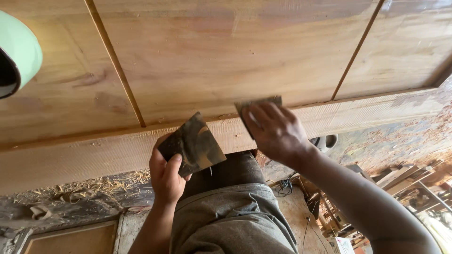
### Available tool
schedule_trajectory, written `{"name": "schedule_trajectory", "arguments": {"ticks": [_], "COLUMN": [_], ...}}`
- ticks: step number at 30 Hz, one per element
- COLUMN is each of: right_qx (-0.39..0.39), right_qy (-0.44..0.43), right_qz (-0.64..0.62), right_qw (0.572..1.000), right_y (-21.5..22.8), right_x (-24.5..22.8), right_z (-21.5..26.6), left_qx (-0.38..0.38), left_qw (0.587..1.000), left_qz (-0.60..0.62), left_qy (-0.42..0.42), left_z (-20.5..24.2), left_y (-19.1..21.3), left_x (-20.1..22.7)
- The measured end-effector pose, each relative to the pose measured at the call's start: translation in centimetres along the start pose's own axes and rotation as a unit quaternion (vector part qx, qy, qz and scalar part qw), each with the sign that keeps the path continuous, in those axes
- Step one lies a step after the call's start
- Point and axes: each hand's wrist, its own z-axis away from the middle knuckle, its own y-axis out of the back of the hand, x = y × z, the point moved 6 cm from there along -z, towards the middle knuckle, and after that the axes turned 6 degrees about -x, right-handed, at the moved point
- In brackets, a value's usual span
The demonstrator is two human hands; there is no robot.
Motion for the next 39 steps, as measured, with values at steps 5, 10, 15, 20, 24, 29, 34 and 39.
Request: {"name": "schedule_trajectory", "arguments": {"ticks": [5,10,15,20,24,29,34,39], "right_qx": [-0.270,-0.159,0.051,0.041,0.020,-0.043,-0.094,-0.086], "right_qy": [0.021,0.056,0.074,0.024,0.026,0.139,0.037,0.006], "right_qz": [-0.083,-0.221,-0.160,-0.177,-0.211,-0.243,-0.115,-0.060], "right_qw": [0.959,0.961,0.983,0.983,0.977,0.959,0.988,0.994], "right_y": [-1.9,4.8,8.3,6.1,5.8,6.2,4.0,2.1], "right_x": [1.7,4.6,2.4,1.7,0.8,-1.1,2.9,1.2], "right_z": [-0.2,-2.9,-2.6,0.0,-0.3,-1.7,-2.6,-1.3], "left_qx": [-0.068,-0.120,-0.177,-0.166,-0.126,0.123,-0.002,0.016], "left_qw": [0.997,0.990,0.970,0.956,0.974,0.988,0.978,0.992], "left_qz": [-0.037,-0.077,-0.164,-0.217,-0.179,0.089,0.058,0.034], "left_qy": [-0.016,0.013,-0.013,-0.105,-0.065,-0.004,-0.202,-0.123], "left_z": [-2.6,-4.2,-5.1,-4.8,-5.7,-8.1,-6.7,-2.8], "left_y": [-1.8,-3.5,-6.7,-8.6,-9.5,-5.9,-2.8,0.1], "left_x": [-0.1,0.9,2.1,2.9,3.7,4.6,6.9,4.1]}}
